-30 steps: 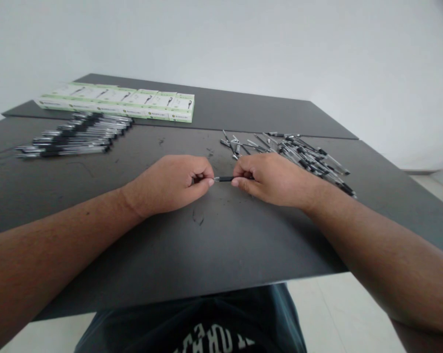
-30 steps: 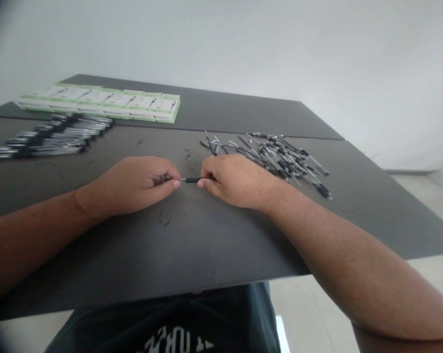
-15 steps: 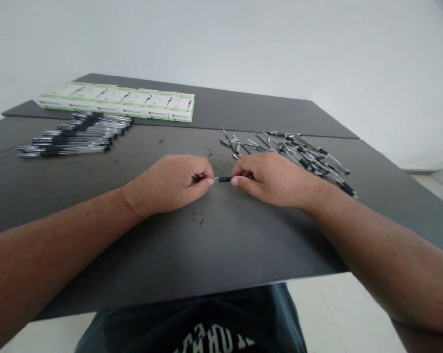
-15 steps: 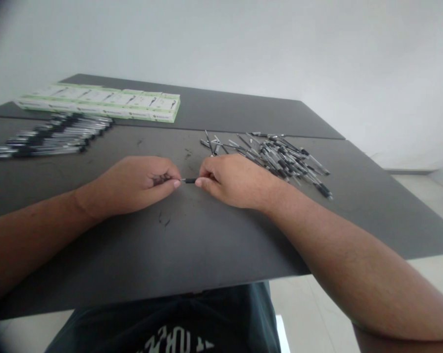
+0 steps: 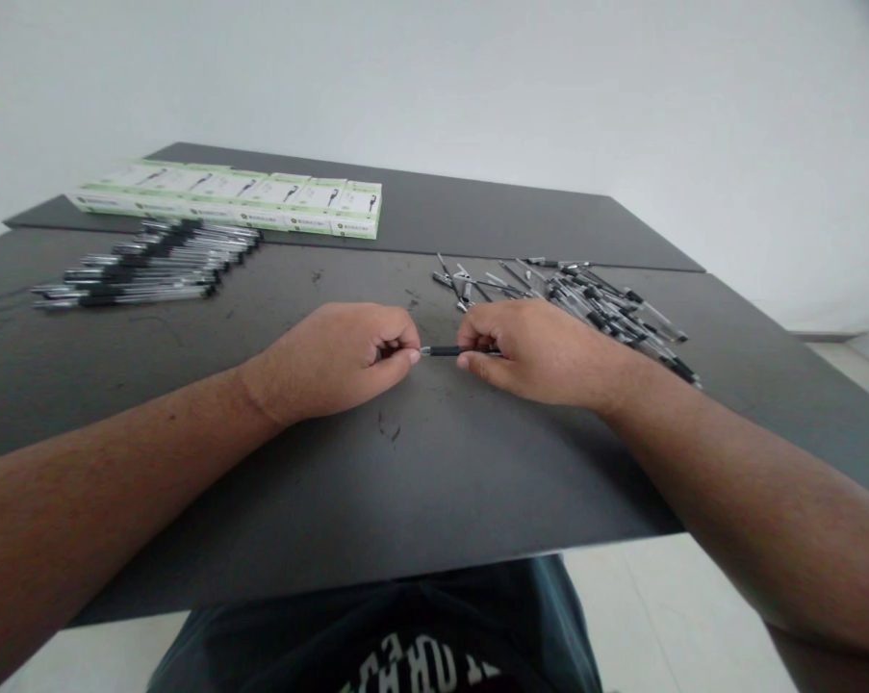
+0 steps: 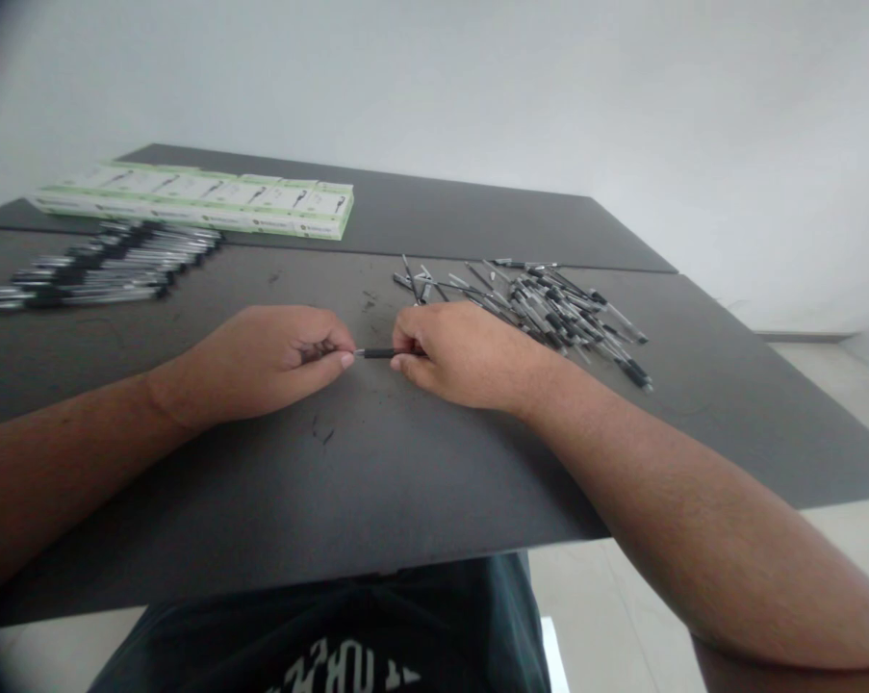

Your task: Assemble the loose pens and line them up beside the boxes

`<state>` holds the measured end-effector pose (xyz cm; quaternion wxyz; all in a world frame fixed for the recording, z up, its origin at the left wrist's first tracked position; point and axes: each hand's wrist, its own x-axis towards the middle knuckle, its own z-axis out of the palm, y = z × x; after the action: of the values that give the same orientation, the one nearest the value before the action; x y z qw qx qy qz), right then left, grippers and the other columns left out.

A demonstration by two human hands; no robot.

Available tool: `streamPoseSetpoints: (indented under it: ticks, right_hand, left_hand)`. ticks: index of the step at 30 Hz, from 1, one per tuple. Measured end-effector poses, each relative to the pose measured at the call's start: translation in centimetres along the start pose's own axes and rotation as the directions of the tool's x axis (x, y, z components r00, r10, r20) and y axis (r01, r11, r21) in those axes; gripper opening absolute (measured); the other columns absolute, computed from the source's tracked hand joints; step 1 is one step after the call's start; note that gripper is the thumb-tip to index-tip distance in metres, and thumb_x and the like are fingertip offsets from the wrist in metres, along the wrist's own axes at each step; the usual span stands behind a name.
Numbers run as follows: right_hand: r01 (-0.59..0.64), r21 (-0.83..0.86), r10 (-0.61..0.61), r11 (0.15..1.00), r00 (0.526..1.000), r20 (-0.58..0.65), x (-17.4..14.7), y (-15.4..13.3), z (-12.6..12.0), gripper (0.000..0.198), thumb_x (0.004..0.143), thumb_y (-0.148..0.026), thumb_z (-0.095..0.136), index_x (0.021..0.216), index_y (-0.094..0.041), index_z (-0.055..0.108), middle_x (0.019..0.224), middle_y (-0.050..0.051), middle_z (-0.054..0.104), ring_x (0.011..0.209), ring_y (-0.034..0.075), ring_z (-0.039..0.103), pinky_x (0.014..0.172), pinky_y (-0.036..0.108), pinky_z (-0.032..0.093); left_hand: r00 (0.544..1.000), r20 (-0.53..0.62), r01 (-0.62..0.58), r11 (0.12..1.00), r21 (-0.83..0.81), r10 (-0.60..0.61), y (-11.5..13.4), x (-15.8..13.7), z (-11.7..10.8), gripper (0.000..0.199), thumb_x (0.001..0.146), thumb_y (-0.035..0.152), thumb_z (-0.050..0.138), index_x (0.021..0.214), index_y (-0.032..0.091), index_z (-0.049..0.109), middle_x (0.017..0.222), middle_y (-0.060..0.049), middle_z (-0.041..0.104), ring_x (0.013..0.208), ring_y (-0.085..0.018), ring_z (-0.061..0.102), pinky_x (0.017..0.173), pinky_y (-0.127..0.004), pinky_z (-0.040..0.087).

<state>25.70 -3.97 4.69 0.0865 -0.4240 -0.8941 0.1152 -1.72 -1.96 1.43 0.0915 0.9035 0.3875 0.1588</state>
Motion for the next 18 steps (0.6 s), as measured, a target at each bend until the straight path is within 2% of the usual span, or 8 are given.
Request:
streamPoseSetpoints:
  ticks: [6,10,12,14,18]
  right_hand:
    - [0.029,-0.091,-0.028,0.995,1.000,0.012,0.22,0.32,0.18,0.032,0.117,-0.032,0.051,0.105,-0.019,0.078,0.100,0.010,0.081,0.093,0.025,0.070,0.083,0.037,0.042]
    - [-0.016,-0.001,0.016,1.000,0.999,-0.040,0.14,0.32,0.25,0.016,0.109,-0.033,0.069,0.113,-0.021,0.079,0.103,0.006,0.083,0.092,0.023,0.072,0.081,0.034,0.044]
    - [-0.032,0.012,0.033,0.999,0.998,-0.062,0.08,0.20,0.19,0.013,0.102,-0.031,0.077,0.110,-0.021,0.078,0.100,0.004,0.082,0.088,0.022,0.071,0.079,0.032,0.043]
    - [-0.027,-0.020,0.026,0.999,0.999,-0.046,0.06,0.06,0.10,0.011,0.104,-0.031,0.074,0.105,-0.021,0.078,0.096,0.004,0.081,0.085,0.021,0.069,0.078,0.033,0.042]
    - [0.008,-0.075,-0.007,0.997,1.000,0.008,0.07,-0.05,0.04,0.031,0.116,-0.035,0.054,0.102,-0.020,0.078,0.096,0.009,0.081,0.089,0.024,0.069,0.080,0.036,0.041]
  left_hand:
    - [1.000,-0.007,-0.008,1.000,-0.005,0.008,0.06,0.02,-0.05,0.032,0.101,0.044,0.052,0.099,0.025,0.078,0.082,-0.003,0.076,0.078,-0.022,0.070,0.080,-0.034,0.049]
    - [1.000,-0.003,-0.007,1.000,-0.009,0.007,0.11,-0.04,-0.11,0.032,0.102,0.044,0.052,0.100,0.025,0.078,0.082,-0.003,0.076,0.078,-0.022,0.069,0.080,-0.035,0.048]
    - [1.000,-0.002,-0.005,1.000,-0.004,0.005,0.06,-0.08,-0.07,0.032,0.102,0.044,0.052,0.101,0.026,0.078,0.082,-0.003,0.075,0.078,-0.022,0.069,0.080,-0.035,0.048]
    - [1.000,-0.006,-0.005,1.000,-0.002,0.005,-0.01,-0.09,-0.01,0.032,0.102,0.045,0.052,0.101,0.026,0.078,0.083,-0.003,0.076,0.078,-0.022,0.069,0.081,-0.035,0.048]
    - [1.000,0.001,0.000,1.000,-0.001,0.000,-0.05,-0.06,0.05,0.033,0.102,0.045,0.052,0.100,0.026,0.078,0.084,-0.003,0.076,0.079,-0.022,0.070,0.081,-0.034,0.049]
